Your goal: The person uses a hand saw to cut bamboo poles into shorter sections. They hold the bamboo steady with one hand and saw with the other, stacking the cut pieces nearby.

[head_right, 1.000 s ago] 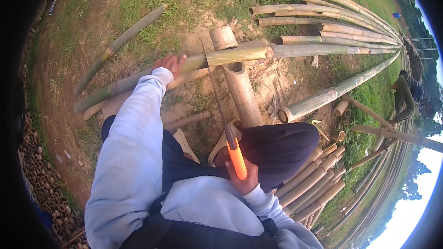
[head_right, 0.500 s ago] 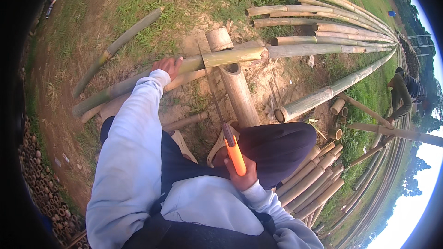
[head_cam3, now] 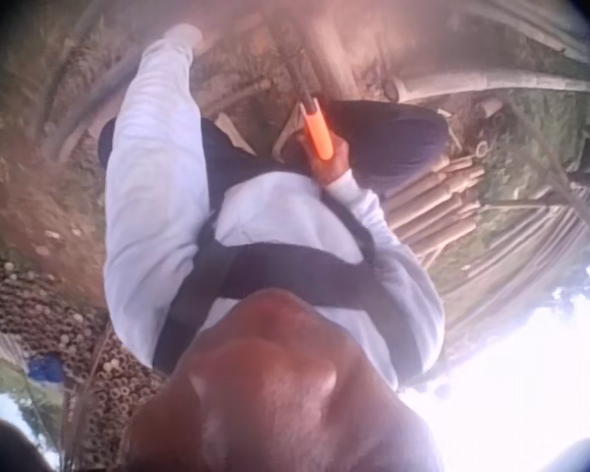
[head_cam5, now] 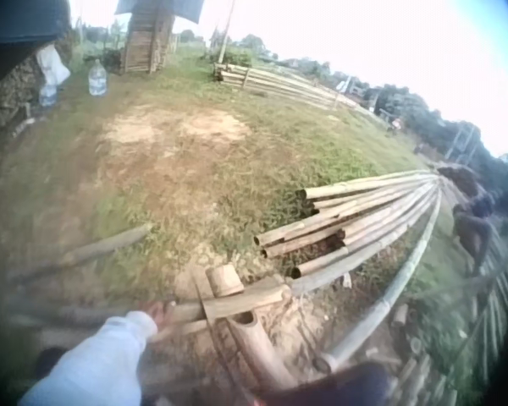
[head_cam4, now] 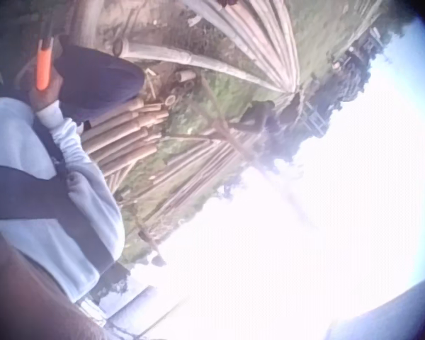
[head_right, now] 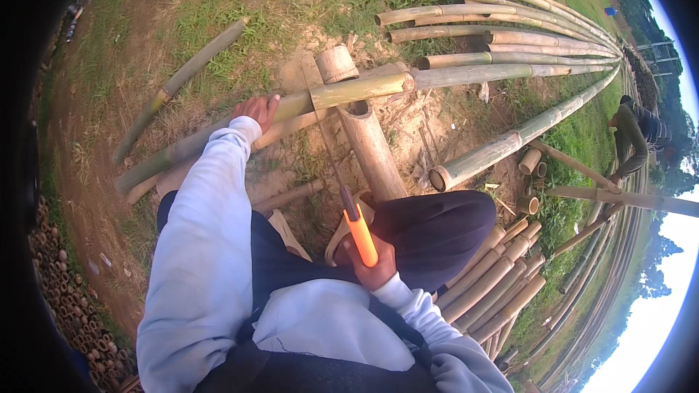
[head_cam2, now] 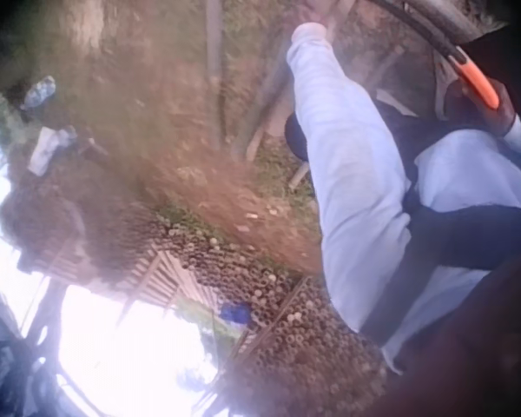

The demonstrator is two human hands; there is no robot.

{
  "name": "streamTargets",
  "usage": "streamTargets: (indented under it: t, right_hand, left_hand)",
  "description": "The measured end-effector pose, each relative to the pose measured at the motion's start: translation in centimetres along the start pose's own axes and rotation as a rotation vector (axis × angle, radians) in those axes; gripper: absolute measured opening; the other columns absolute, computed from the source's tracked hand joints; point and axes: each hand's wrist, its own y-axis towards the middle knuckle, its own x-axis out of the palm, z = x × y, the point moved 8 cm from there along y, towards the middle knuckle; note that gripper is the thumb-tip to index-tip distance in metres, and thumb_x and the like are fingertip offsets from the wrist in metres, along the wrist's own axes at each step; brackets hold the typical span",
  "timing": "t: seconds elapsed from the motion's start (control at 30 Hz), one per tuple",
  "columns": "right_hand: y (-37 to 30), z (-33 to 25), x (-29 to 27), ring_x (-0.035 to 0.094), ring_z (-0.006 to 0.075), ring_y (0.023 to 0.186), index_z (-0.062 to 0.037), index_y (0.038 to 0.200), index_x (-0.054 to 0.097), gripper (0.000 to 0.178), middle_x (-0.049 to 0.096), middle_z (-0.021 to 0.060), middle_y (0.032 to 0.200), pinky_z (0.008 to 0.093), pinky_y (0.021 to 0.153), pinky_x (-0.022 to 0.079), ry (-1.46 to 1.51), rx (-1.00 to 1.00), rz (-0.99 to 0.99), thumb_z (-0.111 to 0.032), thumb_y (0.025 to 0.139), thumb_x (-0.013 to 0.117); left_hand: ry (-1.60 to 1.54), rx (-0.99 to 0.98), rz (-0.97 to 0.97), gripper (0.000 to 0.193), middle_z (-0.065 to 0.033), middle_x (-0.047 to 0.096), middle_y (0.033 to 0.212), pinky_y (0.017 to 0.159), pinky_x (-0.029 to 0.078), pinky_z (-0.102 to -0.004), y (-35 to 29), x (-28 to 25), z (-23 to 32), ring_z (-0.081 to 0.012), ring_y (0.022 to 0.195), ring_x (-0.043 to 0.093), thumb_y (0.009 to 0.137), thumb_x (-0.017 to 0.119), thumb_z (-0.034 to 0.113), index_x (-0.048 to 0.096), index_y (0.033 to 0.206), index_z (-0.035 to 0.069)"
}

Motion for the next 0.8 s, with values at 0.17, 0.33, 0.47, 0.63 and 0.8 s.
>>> streamTargets:
  t: [0.17,0.33,0.47,0.63,0.8]
  right_hand:
    - [2.9,1.7,0.4,0.068,0.0224,0.071,0.0020,0.104,0.070,0.020,0.069,0.0160,0.082,0.0344,0.070,0.054,-0.041,-0.029,0.057,-0.011,0.089,0.073]
    - [15.3,0.3,5.4,0.055,0.0130,0.061,0.0029,0.087,0.065,0.022,0.059,0.0065,0.064,0.0327,0.061,0.048,-0.211,-0.079,0.096,-0.016,0.090,0.075]
    - [6.0,0.0,1.9,0.066,0.0272,0.065,0.0018,0.092,0.066,0.018,0.063,0.0161,0.070,0.0393,0.065,0.051,-0.104,0.029,0.037,-0.015,0.088,0.073]
    - [0.4,-0.7,-0.4,0.065,0.0220,0.066,0.0020,0.099,0.068,0.016,0.065,0.0138,0.073,0.0347,0.067,0.052,-0.049,0.024,0.024,-0.009,0.088,0.073]
    - [15.6,4.3,4.5,0.063,0.0126,0.074,0.0044,0.100,0.068,0.021,0.067,0.0066,0.076,0.0302,0.070,0.052,-0.092,-0.017,0.047,-0.013,0.091,0.075]
  left_hand:
    - [-0.004,-0.041,-0.060,0.065,-0.0221,0.070,0.115,0.104,0.042,-0.0518,0.2,-0.7,0.7,-0.0392,0.113,0.064,0.104,0.031,0.056,0.072,0.112,0.006]
    - [0.016,-0.008,-0.058,0.065,-0.0218,0.070,0.116,0.105,0.041,-0.0514,0.1,-1.2,1.6,-0.0394,0.113,0.064,0.104,0.031,0.056,0.072,0.111,0.005]
    - [0.026,-0.009,-0.002,0.067,-0.0255,0.067,0.119,0.106,0.042,-0.0513,0.5,0.3,-0.4,-0.0377,0.116,0.062,0.104,0.029,0.058,0.071,0.112,0.006]
    - [-0.030,-0.017,-0.064,0.067,-0.0211,0.066,0.124,0.109,0.037,-0.0531,0.1,0.7,-0.2,-0.0377,0.122,0.058,0.104,0.029,0.059,0.068,0.118,0.006]
    - [0.021,-0.001,-0.111,0.066,-0.0200,0.065,0.125,0.109,0.037,-0.0515,-0.1,-0.7,2.5,-0.0389,0.123,0.057,0.104,0.029,0.060,0.067,0.122,0.008]
